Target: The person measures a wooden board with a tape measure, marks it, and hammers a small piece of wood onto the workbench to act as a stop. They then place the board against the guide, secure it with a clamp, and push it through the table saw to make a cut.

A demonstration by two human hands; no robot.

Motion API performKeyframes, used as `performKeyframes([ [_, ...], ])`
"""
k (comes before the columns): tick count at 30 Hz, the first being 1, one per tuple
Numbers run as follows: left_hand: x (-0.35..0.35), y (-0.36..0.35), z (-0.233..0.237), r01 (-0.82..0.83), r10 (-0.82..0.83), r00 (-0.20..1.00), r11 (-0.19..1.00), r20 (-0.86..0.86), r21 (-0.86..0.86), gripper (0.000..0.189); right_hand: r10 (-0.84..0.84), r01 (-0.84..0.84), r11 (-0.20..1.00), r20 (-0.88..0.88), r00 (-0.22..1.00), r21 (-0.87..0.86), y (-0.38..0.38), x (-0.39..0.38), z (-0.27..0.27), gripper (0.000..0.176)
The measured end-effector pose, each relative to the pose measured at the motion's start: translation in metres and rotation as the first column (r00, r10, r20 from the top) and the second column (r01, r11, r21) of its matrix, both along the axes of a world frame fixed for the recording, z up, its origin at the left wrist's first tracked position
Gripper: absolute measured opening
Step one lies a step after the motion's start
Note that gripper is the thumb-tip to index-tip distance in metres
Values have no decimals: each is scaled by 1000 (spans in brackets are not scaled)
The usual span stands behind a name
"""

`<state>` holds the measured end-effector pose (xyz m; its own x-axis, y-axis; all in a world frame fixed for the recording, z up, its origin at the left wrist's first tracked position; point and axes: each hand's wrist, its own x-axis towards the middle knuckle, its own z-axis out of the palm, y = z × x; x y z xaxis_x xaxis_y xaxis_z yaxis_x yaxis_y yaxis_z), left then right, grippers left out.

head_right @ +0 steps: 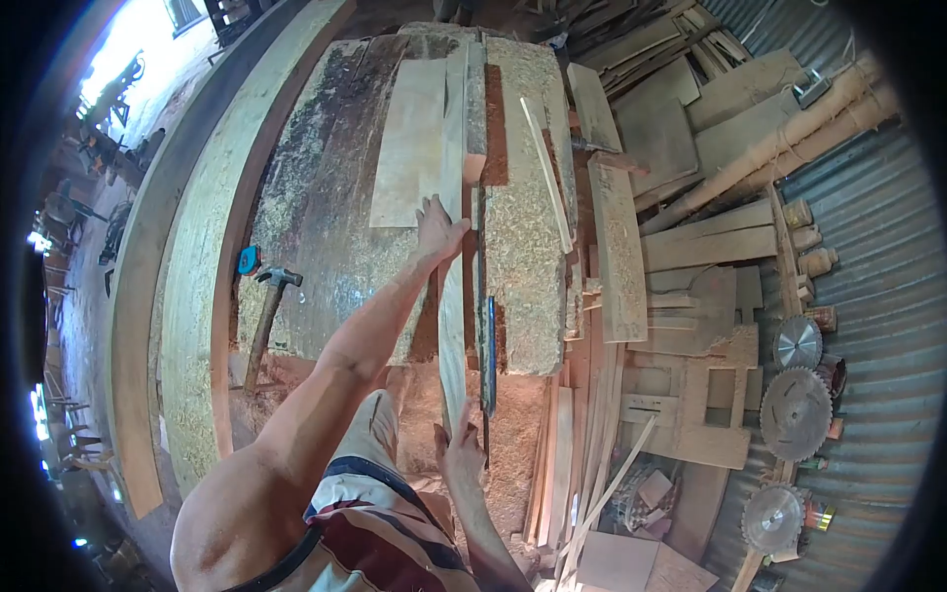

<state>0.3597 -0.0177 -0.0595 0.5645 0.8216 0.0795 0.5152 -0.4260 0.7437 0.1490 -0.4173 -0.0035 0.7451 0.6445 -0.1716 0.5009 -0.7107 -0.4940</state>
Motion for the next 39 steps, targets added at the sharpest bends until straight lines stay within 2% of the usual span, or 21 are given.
performKeyframes([
  [3,2,6,0,-7,7,1000,1000,-16,1,98,179,-169,971,50,983,-171,13,18,11,98],
  [6,9,16,5,-13,13,1000,1000,2,-6,95,206,-202,969,9,979,-144,23,31,12,99],
  [13,23,37,8,-3,3,999,1000,-46,-3,86,244,-238,966,51,968,-96,46,54,20,99],
  [15,26,40,9,-6,5,996,1000,-84,-6,89,233,-232,967,-4,972,-102,51,57,21,100],
  [21,37,61,15,20,-27,992,998,-122,-62,88,244,-233,963,72,967,-135,68,70,12,103],
  [25,35,63,20,26,-35,995,995,-98,-99,87,243,-234,964,60,968,-125,76,78,12,102],
  [28,-15,3,36,84,-40,982,967,183,-242,85,238,-231,964,37,971,-135,82,80,12,100],
  [30,-47,-45,-4,39,-45,994,997,103,59,80,232,-229,961,1,973,-157,90,86,14,99],
  [33,-80,-81,13,91,-91,992,996,89,3,76,236,-240,949,-44,971,-206,98,95,15,97],
  [39,-71,-63,34,104,-101,989,994,108,-20,72,242,-261,937,-105,964,-233,118,110,23,95],
])
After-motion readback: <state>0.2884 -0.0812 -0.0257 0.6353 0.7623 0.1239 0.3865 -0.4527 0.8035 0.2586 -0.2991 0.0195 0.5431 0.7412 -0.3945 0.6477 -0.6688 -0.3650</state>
